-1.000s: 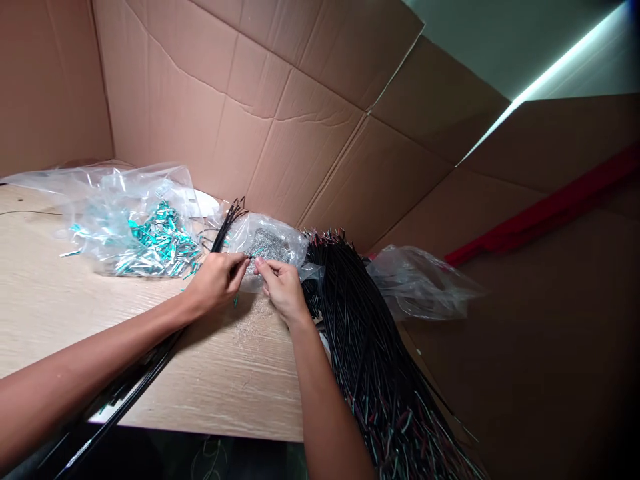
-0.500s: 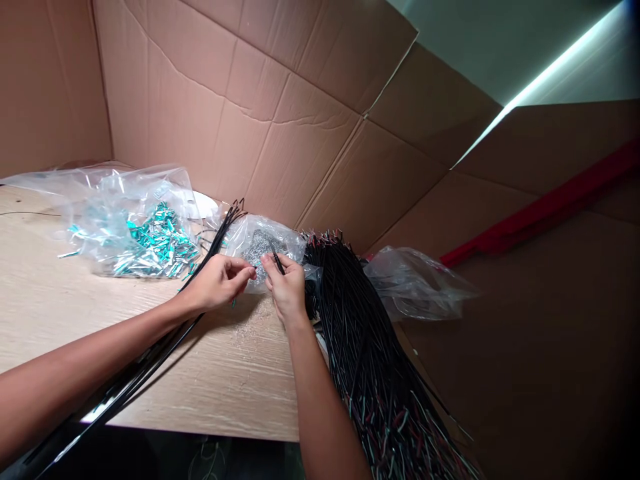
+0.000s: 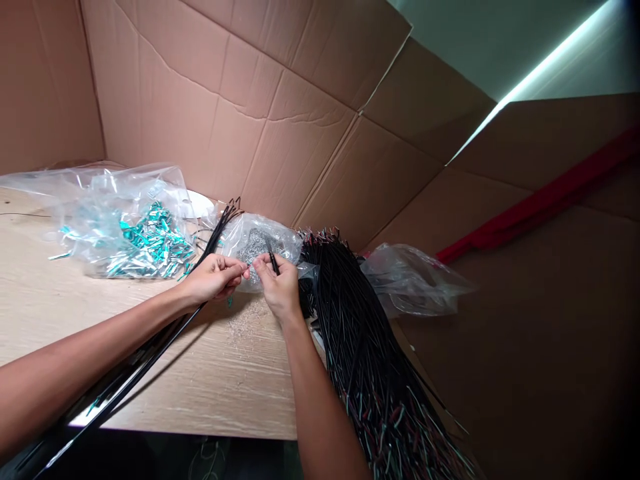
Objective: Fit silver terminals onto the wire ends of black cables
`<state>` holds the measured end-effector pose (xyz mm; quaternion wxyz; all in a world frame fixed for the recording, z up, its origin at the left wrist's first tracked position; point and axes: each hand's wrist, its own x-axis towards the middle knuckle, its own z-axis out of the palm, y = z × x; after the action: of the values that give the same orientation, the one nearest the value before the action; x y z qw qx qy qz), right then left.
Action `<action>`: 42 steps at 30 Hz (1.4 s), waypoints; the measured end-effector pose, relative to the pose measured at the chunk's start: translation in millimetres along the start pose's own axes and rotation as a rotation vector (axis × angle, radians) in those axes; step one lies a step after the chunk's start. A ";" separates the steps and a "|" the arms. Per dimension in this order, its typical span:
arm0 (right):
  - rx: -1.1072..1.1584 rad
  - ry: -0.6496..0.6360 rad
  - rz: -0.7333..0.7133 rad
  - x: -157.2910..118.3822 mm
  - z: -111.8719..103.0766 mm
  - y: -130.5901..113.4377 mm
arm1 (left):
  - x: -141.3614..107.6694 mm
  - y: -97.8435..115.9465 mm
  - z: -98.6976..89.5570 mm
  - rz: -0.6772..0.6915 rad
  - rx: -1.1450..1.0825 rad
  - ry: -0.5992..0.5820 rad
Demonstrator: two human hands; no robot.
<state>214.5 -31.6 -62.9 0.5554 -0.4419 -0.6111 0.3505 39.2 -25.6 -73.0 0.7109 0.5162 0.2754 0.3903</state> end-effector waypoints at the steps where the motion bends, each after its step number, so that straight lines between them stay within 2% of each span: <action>1: -0.002 -0.006 -0.012 0.1 -0.5 0.3 | 0.3 -0.4 -0.2 0.007 -0.001 0.013; 3: -0.016 0.036 -0.013 0.6 -1.3 3.0 | 0.5 -0.8 0.1 -0.003 -0.018 -0.012; 6: -0.062 0.190 0.024 3.4 -0.2 12.2 | 0.2 -2.2 2.1 -0.035 -0.064 -0.087; 10: -0.066 0.412 0.030 11.7 -2.9 24.1 | 0.2 -4.0 0.4 -0.041 -0.087 -0.102; 13: -0.093 0.596 -0.029 16.6 -19.0 24.4 | 0.6 -3.5 -3.8 -0.028 -0.072 -0.067; 16: -0.166 0.642 -0.134 16.1 -37.5 16.1 | 2.1 -4.1 -4.3 0.020 -0.078 -0.022; 18: -0.234 0.621 -0.182 14.2 -39.8 5.8 | 3.8 -6.0 -2.2 0.026 -0.106 -0.014; 20: -0.325 0.570 -0.188 13.7 -28.1 -7.9 | 5.7 -9.0 0.4 0.021 -0.127 -0.014; 22: -0.430 0.476 -0.160 16.2 -1.2 -23.2 | 7.1 -12.9 2.1 0.016 -0.129 -0.019; 24: -0.505 0.338 -0.111 22.6 37.4 -36.3 | 7.5 -17.0 2.9 0.020 -0.128 -0.007; 26: -0.477 0.190 -0.070 32.2 79.6 -43.8 | 6.6 -20.1 3.4 0.036 -0.142 0.020; 28: -0.355 -0.026 -0.088 42.8 114.3 -46.0 | 4.8 -21.4 4.1 0.062 -0.158 0.045; 29: -0.306 -0.121 -0.111 47.3 125.8 -46.0 | 4.0 -21.4 4.5 0.073 -0.164 0.052; 31: -0.281 -0.178 -0.152 53.3 133.3 -46.4 | 3.6 -20.8 4.9 0.100 -0.175 0.063; 33: -0.309 -0.108 -0.166 53.9 120.6 -48.5 | 5.0 -20.3 4.3 0.124 -0.184 0.071; 37: -0.378 0.140 -0.220 42.4 60.9 -49.7 | 8.8 -19.3 0.6 0.118 -0.184 0.058; 40: -0.398 0.299 -0.275 28.3 20.2 -37.3 | 8.5 -15.9 -0.4 0.126 -0.194 0.058; 42: -0.331 0.315 -0.205 18.5 6.0 -24.3 | 7.1 -12.6 0.5 0.137 -0.193 0.066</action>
<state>205.1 -22.9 -34.6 0.5966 -0.5117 -0.6076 0.1142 46.9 -22.0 -84.8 0.7196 0.4501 0.2239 0.4791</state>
